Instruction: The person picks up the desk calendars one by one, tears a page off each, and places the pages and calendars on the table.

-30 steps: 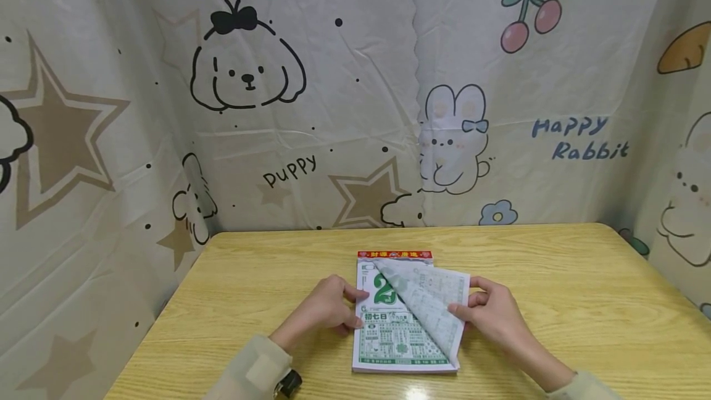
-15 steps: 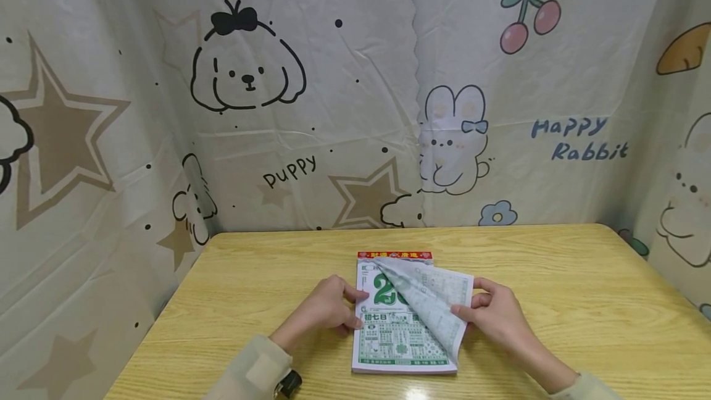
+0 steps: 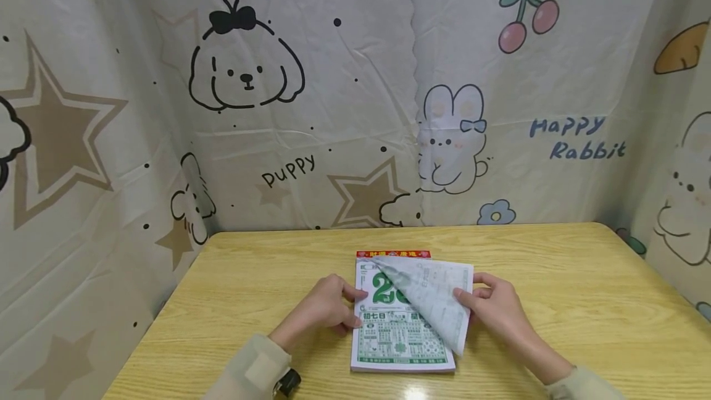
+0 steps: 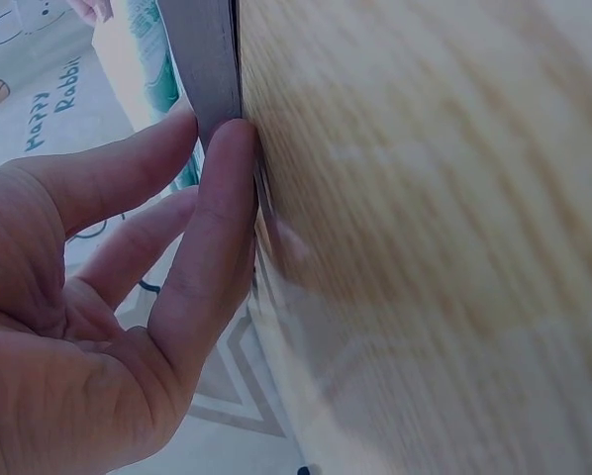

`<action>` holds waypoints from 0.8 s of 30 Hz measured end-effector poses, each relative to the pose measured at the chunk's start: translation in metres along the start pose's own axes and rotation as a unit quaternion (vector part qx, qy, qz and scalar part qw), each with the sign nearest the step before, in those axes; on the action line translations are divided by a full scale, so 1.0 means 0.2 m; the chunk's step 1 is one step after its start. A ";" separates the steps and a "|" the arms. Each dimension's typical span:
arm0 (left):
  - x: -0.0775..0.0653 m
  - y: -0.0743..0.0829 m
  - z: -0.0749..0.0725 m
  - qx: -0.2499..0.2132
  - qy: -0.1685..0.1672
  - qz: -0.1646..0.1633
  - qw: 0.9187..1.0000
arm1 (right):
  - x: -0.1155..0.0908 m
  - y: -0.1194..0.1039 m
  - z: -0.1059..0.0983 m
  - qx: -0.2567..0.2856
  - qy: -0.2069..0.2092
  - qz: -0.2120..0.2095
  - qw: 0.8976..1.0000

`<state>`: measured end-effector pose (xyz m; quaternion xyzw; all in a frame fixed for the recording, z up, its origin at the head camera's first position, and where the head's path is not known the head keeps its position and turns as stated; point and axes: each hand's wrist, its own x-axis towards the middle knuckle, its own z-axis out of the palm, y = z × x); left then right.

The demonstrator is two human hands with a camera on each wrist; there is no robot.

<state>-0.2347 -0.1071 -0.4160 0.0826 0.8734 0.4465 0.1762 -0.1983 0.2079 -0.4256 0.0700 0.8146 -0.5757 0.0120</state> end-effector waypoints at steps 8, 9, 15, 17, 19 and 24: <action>0.00 0.00 0.00 0.001 -0.001 -0.001 1.000 | 0.02 0.01 0.00 -0.012 0.007 -0.007 1.000; 0.00 0.00 0.00 0.001 -0.001 -0.002 1.000 | 0.01 0.01 -0.01 -0.016 0.008 -0.006 1.000; 0.00 0.00 0.00 -0.001 0.001 -0.004 1.000 | 0.01 0.01 -0.01 -0.030 0.006 0.002 1.000; 0.00 0.00 0.00 -0.002 0.000 -0.004 1.000 | 0.01 0.01 -0.01 -0.029 0.004 0.002 1.000; 0.00 0.00 0.00 -0.003 0.000 -0.005 1.000 | 0.01 0.01 -0.01 -0.027 0.003 0.001 1.000; 0.00 -0.01 0.00 -0.005 -0.002 -0.002 1.000 | 0.00 0.01 0.00 -0.018 0.000 0.001 1.000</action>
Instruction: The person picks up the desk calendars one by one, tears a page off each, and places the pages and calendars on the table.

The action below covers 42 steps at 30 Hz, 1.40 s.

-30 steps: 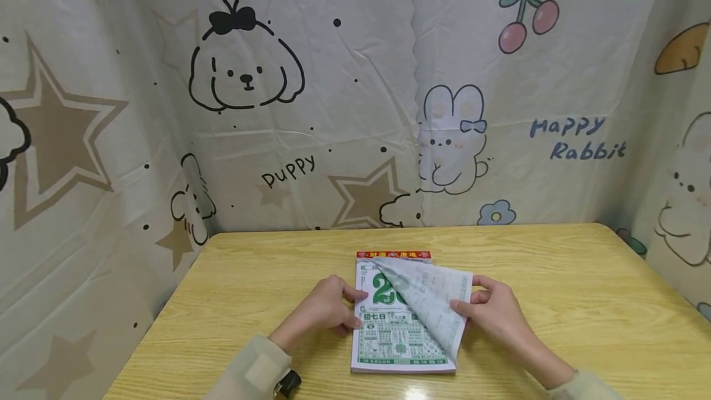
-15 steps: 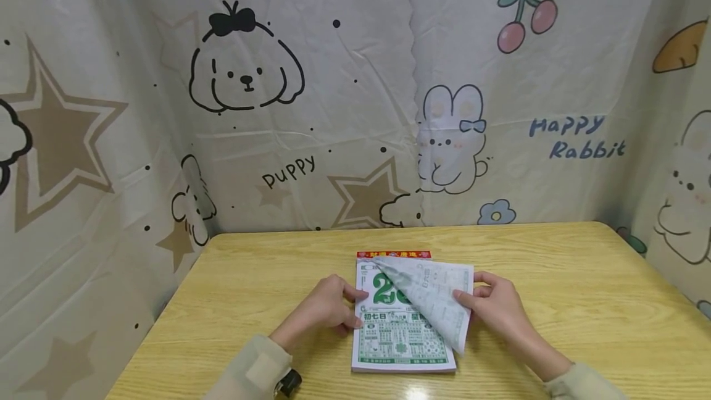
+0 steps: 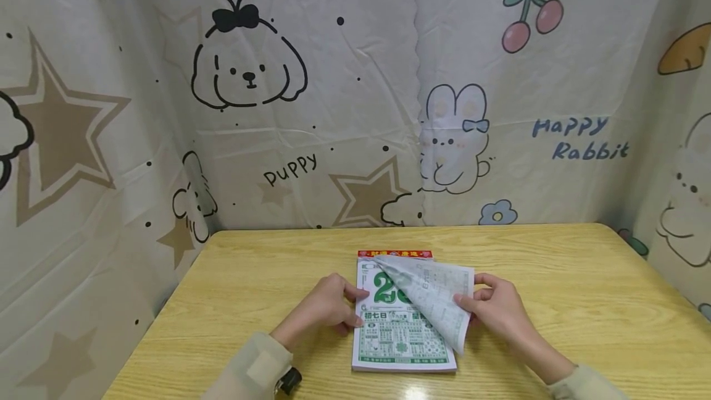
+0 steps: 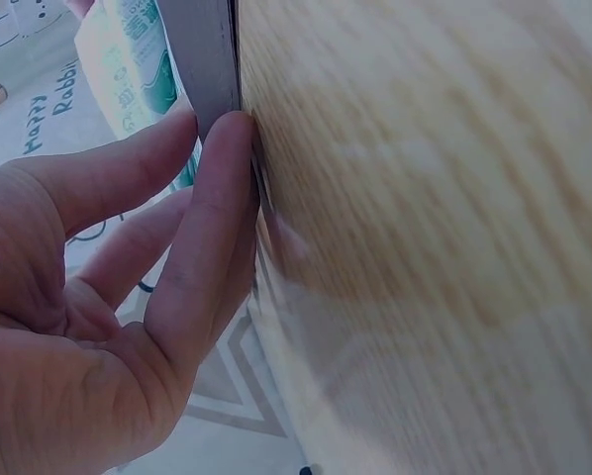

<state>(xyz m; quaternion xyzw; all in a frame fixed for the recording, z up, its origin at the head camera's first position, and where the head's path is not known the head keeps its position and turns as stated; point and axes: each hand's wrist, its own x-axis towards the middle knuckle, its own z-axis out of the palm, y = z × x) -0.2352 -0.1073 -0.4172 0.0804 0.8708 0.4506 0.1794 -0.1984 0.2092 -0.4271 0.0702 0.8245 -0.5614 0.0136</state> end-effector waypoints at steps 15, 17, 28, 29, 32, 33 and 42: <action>-0.01 0.01 0.00 -0.007 0.001 0.001 1.000 | -0.01 0.00 0.00 0.021 -0.011 -0.005 1.000; -0.01 0.01 0.00 -0.006 0.001 0.001 1.000 | -0.01 0.01 0.00 0.018 -0.011 -0.005 1.000; -0.01 0.02 0.00 0.001 0.001 -0.004 1.000 | -0.02 0.03 0.00 0.020 -0.009 -0.010 1.000; -0.01 0.02 0.00 0.000 0.000 -0.004 1.000 | -0.02 0.03 0.00 0.020 -0.010 -0.012 1.000; -0.01 0.03 0.00 -0.001 -0.003 -0.004 1.000 | -0.02 0.03 -0.01 0.021 -0.013 -0.015 1.000; -0.01 0.03 0.00 -0.001 -0.003 -0.004 1.000 | -0.02 0.03 -0.01 0.022 -0.015 -0.014 1.000; -0.03 0.05 0.00 0.011 -0.020 0.020 1.000 | -0.01 0.02 -0.01 0.022 -0.018 0.004 1.000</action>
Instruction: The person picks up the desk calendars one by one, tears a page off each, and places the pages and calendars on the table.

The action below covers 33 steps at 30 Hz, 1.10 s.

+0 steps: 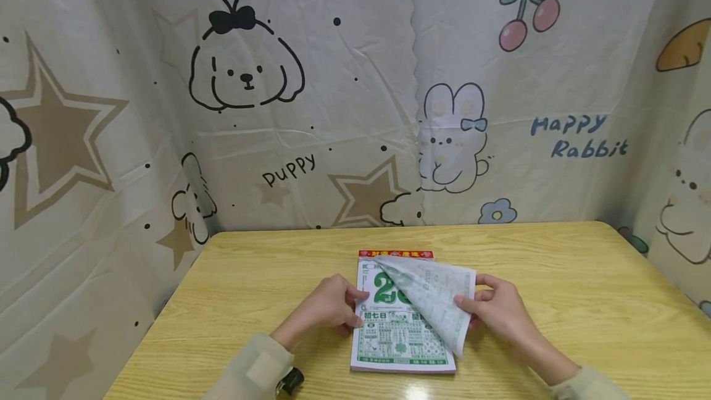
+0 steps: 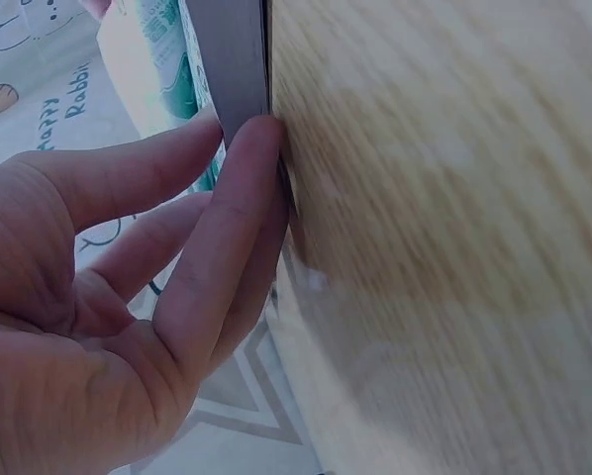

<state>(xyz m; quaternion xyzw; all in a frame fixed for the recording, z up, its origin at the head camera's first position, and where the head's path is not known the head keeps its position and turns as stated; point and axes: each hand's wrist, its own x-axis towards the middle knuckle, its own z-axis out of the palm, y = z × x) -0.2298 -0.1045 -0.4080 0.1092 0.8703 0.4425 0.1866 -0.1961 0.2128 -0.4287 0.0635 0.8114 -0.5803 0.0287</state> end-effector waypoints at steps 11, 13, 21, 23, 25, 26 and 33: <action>0.01 -0.01 0.02 -0.002 -0.012 0.000 1.000 | 0.01 -0.01 0.00 -0.002 0.001 -0.009 1.000; 0.01 -0.01 0.02 0.003 -0.014 0.000 1.000 | 0.01 -0.01 0.00 -0.004 0.002 -0.009 1.000; 0.02 -0.01 0.02 0.015 -0.023 0.004 1.000 | 0.00 -0.01 0.00 -0.005 0.001 -0.008 1.000; 0.03 -0.01 0.02 0.016 -0.022 0.000 1.000 | 0.00 -0.01 0.00 -0.008 0.000 -0.010 1.000; 0.04 0.00 0.02 0.017 -0.020 -0.005 1.000 | 0.00 -0.01 0.00 -0.008 -0.003 -0.014 1.000; 0.04 0.00 0.03 0.017 -0.019 -0.008 1.000 | 0.00 -0.01 0.00 -0.006 -0.004 -0.014 1.000; 0.05 0.00 0.04 0.018 -0.014 -0.026 0.999 | 0.00 0.01 -0.02 -0.003 -0.008 -0.006 1.000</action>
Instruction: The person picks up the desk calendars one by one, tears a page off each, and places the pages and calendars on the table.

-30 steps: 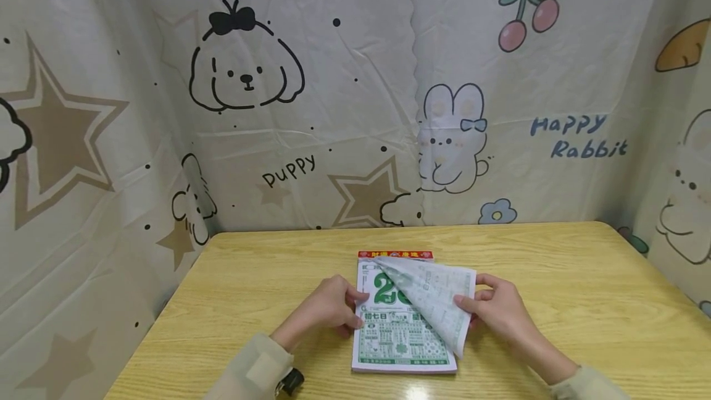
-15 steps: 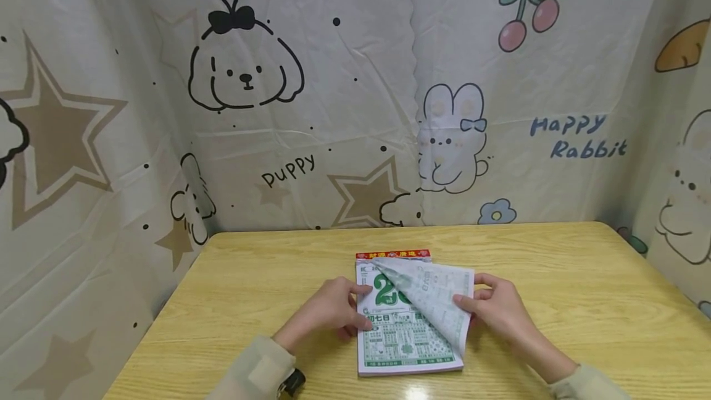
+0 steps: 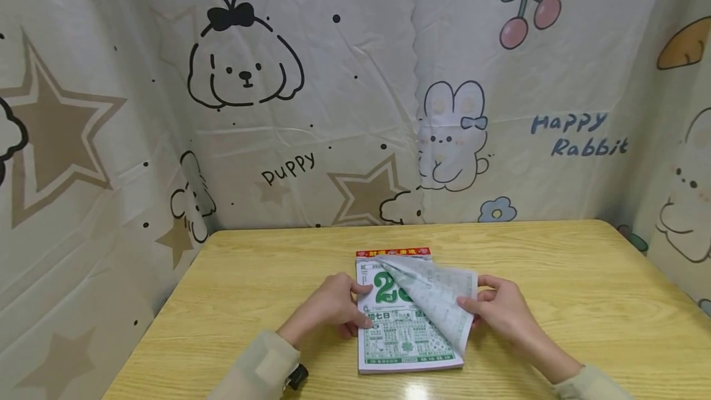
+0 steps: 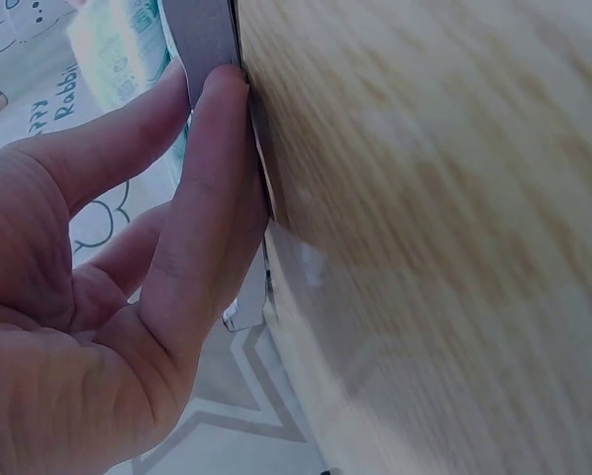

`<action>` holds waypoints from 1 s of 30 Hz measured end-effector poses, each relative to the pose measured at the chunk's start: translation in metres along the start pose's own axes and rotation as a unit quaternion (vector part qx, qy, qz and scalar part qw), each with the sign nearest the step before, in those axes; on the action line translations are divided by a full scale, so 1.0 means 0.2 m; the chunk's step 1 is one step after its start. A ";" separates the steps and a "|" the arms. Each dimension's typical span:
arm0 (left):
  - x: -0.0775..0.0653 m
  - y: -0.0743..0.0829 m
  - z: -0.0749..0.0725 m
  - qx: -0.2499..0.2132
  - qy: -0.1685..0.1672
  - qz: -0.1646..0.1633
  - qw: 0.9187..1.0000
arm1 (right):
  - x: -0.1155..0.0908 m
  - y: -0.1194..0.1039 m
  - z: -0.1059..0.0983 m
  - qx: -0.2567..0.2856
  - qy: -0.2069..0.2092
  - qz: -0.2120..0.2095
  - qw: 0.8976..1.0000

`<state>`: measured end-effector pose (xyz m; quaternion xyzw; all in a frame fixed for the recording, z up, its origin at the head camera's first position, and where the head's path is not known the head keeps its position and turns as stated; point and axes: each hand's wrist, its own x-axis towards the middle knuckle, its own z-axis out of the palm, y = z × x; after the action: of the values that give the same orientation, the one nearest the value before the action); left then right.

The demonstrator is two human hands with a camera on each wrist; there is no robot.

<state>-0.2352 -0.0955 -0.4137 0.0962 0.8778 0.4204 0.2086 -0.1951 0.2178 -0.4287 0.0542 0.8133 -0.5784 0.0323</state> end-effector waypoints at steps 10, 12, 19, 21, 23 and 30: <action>-0.01 -0.01 -0.01 -0.007 0.004 -0.002 1.000 | 0.00 0.00 -0.02 -0.006 0.013 -0.001 1.000; -0.01 -0.02 -0.01 -0.009 0.004 0.000 1.000 | 0.01 -0.01 -0.02 -0.006 0.019 -0.009 1.000; -0.01 -0.01 -0.01 -0.008 -0.008 0.015 1.000 | 0.03 -0.02 -0.04 0.001 0.025 -0.022 0.999; -0.02 -0.01 -0.01 -0.004 -0.008 0.017 1.000 | 0.03 -0.02 -0.03 0.000 0.025 -0.024 0.999; -0.02 0.00 -0.01 -0.001 -0.007 0.016 1.000 | 0.03 -0.03 -0.03 0.005 0.026 -0.023 0.999; -0.01 0.00 -0.01 0.000 -0.006 0.013 1.000 | 0.02 -0.04 -0.04 -0.004 0.030 -0.022 0.999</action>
<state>-0.2336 -0.0969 -0.4117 0.1103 0.8749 0.4228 0.2087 -0.2004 0.2225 -0.4190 0.0534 0.8172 -0.5738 -0.0043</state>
